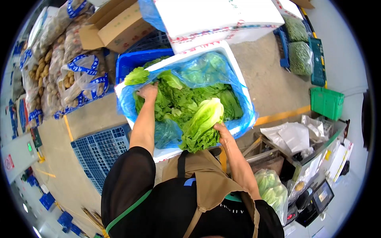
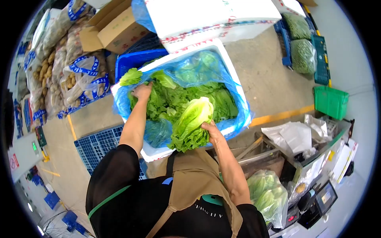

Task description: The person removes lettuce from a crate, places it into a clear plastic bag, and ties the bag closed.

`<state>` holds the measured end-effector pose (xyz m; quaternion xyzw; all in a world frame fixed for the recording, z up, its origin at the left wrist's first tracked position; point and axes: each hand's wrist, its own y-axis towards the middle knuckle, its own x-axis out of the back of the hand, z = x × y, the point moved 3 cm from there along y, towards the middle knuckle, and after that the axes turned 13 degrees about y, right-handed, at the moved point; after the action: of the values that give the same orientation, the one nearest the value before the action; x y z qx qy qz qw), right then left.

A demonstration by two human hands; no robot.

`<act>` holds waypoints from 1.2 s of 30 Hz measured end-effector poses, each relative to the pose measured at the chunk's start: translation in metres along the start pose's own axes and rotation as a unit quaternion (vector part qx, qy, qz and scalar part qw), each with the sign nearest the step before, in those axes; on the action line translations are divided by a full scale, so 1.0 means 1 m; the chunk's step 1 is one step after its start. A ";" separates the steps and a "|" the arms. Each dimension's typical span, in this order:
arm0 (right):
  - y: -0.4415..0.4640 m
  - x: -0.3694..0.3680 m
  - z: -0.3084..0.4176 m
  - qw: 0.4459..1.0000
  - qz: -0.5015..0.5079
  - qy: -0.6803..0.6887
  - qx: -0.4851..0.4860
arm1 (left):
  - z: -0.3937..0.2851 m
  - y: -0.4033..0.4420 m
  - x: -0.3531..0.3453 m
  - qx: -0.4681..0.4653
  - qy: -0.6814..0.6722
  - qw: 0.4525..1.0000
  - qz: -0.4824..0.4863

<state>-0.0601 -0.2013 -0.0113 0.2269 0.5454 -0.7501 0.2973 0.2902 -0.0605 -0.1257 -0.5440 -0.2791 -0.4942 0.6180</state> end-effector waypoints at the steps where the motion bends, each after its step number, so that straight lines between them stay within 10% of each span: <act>1: -0.005 0.000 0.004 1.000 -0.006 0.006 0.008 | -0.006 -0.001 0.003 0.007 0.007 1.000 0.007; 8: -0.033 0.009 0.026 0.995 -0.036 -0.043 0.079 | -0.022 0.000 0.002 0.010 0.078 0.996 0.050; 18: -0.069 0.039 0.024 0.993 -0.055 -0.023 0.101 | 0.028 -0.127 0.019 -0.034 -0.275 0.929 -0.245; 28: -0.056 0.057 0.047 0.995 0.076 -0.044 0.049 | 0.139 -0.130 0.055 -0.197 -0.643 0.740 -0.023; 36: -0.109 -0.093 0.095 0.976 0.110 0.178 -0.061 | 0.114 -0.151 0.168 -0.417 -0.739 0.495 0.189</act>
<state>-0.0703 -0.2483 0.1539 0.3967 0.6059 -0.6259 0.2895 0.2340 0.0077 0.1113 -0.9446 -0.2858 0.1578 -0.0333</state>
